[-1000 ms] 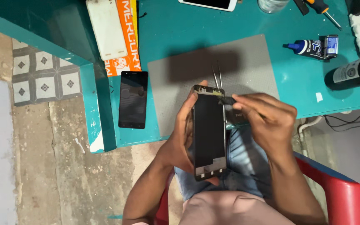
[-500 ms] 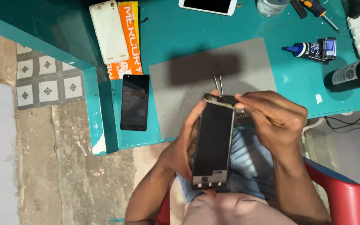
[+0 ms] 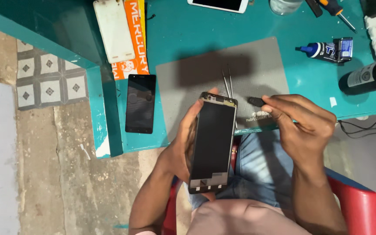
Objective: The person uses tweezers to remove small components from the edge of a disassembled smartphone. They then apply a liquid from a black bottle to the device's frame and continue using the tweezers to adjust internal parts.
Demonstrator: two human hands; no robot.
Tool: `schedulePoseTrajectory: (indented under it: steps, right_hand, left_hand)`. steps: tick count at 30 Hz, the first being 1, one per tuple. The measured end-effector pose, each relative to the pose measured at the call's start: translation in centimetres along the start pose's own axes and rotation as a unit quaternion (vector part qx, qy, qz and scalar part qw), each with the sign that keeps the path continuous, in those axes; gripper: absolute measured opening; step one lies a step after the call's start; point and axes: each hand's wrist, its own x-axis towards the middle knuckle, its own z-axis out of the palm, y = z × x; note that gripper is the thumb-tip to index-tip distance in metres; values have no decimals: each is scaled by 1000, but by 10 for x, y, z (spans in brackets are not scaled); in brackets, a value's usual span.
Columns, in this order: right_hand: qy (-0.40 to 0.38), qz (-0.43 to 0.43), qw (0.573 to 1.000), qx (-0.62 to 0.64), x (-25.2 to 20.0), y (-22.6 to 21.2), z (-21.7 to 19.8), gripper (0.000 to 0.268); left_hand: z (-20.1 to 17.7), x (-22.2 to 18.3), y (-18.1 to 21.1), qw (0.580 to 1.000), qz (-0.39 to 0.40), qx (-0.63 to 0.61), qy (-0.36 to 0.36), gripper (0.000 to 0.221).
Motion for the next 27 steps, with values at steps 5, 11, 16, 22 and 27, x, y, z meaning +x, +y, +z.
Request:
schedulePoseTrajectory:
  steps: [5,11,16,22,27]
  right_hand:
    - [-65,-34,997,28,8,-8,4,23]
    - [-39,12,999,12,0,-1,5,20]
    - [-45,43,996,58,-10,-4,4,23]
    - [-90,32,993,72,-7,-8,13,25]
    - [-126,30,990,47,-23,-8,8,27]
  left_hand:
    - [-6,-8,-5,995,42,78,-37,148]
    - [-15,-12,-9,991,80,98,-49,151]
    - [-23,-9,-18,987,71,130,-56,141]
    - [-18,-5,-10,975,88,195,-61,146]
    - [-17,-7,-6,977,52,200,-53,148]
